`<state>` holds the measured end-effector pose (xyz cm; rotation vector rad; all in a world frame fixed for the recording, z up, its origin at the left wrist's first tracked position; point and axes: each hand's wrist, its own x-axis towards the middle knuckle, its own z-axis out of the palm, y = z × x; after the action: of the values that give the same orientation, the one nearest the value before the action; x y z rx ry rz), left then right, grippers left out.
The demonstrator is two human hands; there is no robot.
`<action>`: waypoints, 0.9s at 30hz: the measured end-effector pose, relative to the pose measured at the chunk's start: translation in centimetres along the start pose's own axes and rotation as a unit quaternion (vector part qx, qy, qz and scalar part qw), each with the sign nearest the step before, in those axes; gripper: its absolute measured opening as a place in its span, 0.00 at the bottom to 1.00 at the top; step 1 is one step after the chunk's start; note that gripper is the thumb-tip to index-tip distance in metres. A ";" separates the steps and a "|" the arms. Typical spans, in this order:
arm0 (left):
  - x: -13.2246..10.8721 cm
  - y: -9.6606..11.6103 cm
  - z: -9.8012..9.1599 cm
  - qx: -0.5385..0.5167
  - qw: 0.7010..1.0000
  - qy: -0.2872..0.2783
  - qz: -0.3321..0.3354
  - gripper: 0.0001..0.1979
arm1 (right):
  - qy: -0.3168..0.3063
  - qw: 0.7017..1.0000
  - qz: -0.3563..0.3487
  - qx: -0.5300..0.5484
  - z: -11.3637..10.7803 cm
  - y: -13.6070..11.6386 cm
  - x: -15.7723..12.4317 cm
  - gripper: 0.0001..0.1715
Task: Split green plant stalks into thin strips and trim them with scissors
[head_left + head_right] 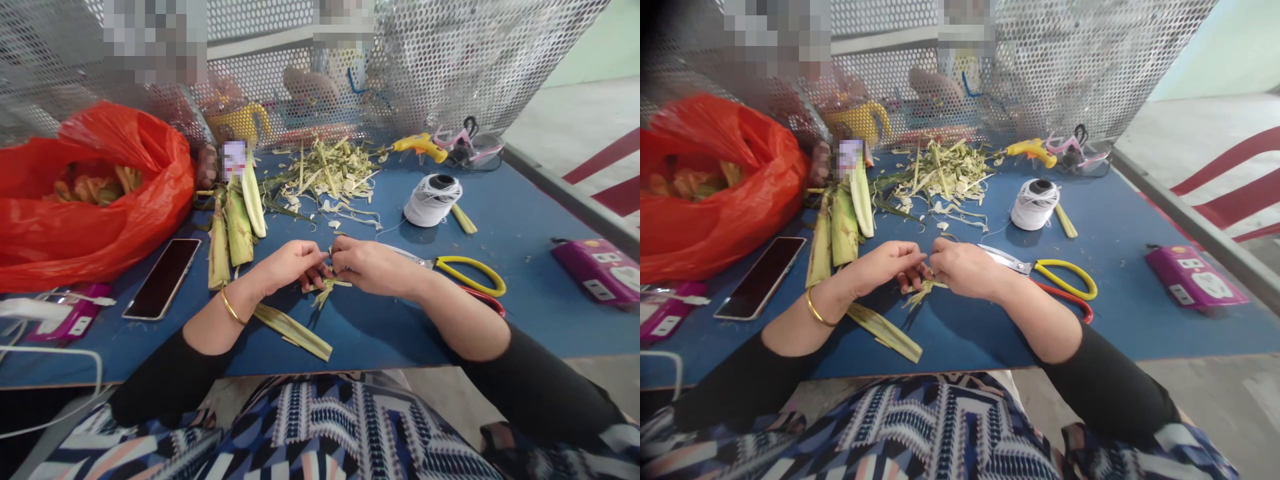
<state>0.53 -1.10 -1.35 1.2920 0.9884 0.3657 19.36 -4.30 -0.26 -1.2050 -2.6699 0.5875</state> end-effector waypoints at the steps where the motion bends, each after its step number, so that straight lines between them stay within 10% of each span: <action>1: 0.0 0.0 0.1 0.003 1.000 0.003 0.001 0.20 | -0.005 1.000 -0.005 0.000 -0.1 -0.1 -0.2 0.09; 11: 0.0 0.2 0.0 0.011 1.000 0.006 -0.021 0.12 | 0.031 0.987 0.071 0.143 -0.7 -0.1 -0.5 0.05; 16: 0.0 -0.1 0.3 0.015 1.000 0.013 -0.010 0.10 | 0.041 0.903 0.173 0.392 0.5 -0.3 0.4 0.08; 21: 0.0 -0.3 1.0 0.026 0.998 0.044 0.027 0.09 | 0.122 0.848 0.113 0.504 1.4 0.0 1.1 0.06; 24: 0.0 -0.2 1.1 0.039 0.997 0.063 0.029 0.09 | 0.198 0.877 0.085 0.429 0.8 1.0 0.7 0.14; 27: 0.1 -0.2 1.0 0.031 0.998 0.057 0.020 0.08 | 0.144 0.956 0.112 0.228 0.0 2.0 0.1 0.09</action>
<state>1.32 -1.74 -1.58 1.3594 1.0794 0.4467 20.64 -3.05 -1.11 -1.3331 -2.0236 0.9200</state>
